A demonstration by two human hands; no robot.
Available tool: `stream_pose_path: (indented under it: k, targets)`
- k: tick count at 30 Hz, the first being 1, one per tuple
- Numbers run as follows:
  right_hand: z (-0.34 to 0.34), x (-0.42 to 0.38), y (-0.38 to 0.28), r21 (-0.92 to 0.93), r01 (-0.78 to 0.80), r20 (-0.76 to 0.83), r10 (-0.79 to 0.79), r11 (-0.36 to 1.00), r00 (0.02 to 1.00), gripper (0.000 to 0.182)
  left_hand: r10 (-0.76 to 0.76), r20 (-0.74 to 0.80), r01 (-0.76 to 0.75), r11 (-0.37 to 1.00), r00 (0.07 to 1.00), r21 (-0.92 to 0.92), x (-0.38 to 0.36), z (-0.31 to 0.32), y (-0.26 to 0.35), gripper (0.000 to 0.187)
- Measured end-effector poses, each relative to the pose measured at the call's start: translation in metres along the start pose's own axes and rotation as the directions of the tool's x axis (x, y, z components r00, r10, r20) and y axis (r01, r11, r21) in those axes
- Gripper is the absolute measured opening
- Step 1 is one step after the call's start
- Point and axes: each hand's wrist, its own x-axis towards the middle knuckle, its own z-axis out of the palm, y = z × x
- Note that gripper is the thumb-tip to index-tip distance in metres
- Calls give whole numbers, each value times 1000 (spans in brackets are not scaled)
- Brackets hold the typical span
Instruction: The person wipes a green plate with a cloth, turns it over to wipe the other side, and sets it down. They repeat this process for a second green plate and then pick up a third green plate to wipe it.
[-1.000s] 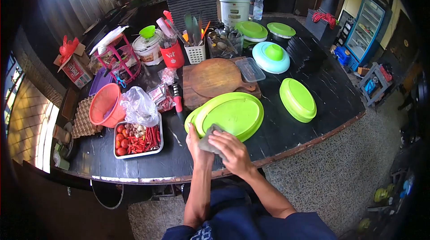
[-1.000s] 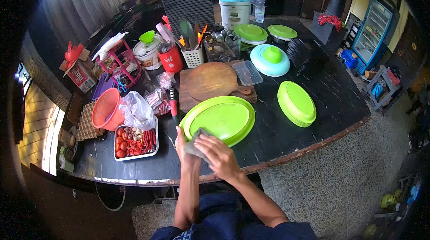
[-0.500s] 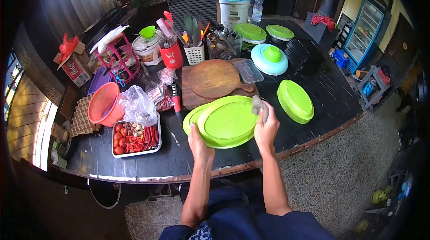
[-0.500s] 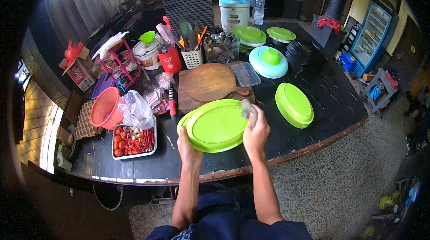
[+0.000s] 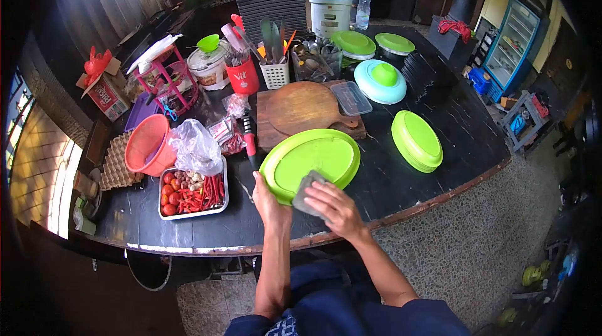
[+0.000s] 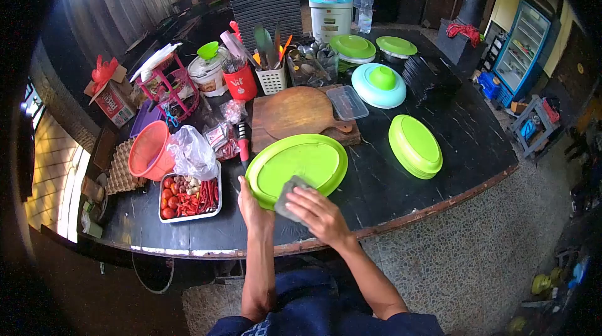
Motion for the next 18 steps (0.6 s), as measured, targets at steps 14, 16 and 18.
stream_pose_path:
  k: [14,16,18]
  targets:
    - [-31,36,53,-35,-531,-446,462,847,767,26,-62,112,52,995,992,89,-12,24,-8,44]
    - [-26,50,35,-77,-458,-418,389,886,821,31,-100,130,88,992,987,92,-12,27,-9,43]
    - [-14,59,14,-49,-382,-321,348,923,881,35,-163,146,149,984,976,101,-16,29,-8,39]
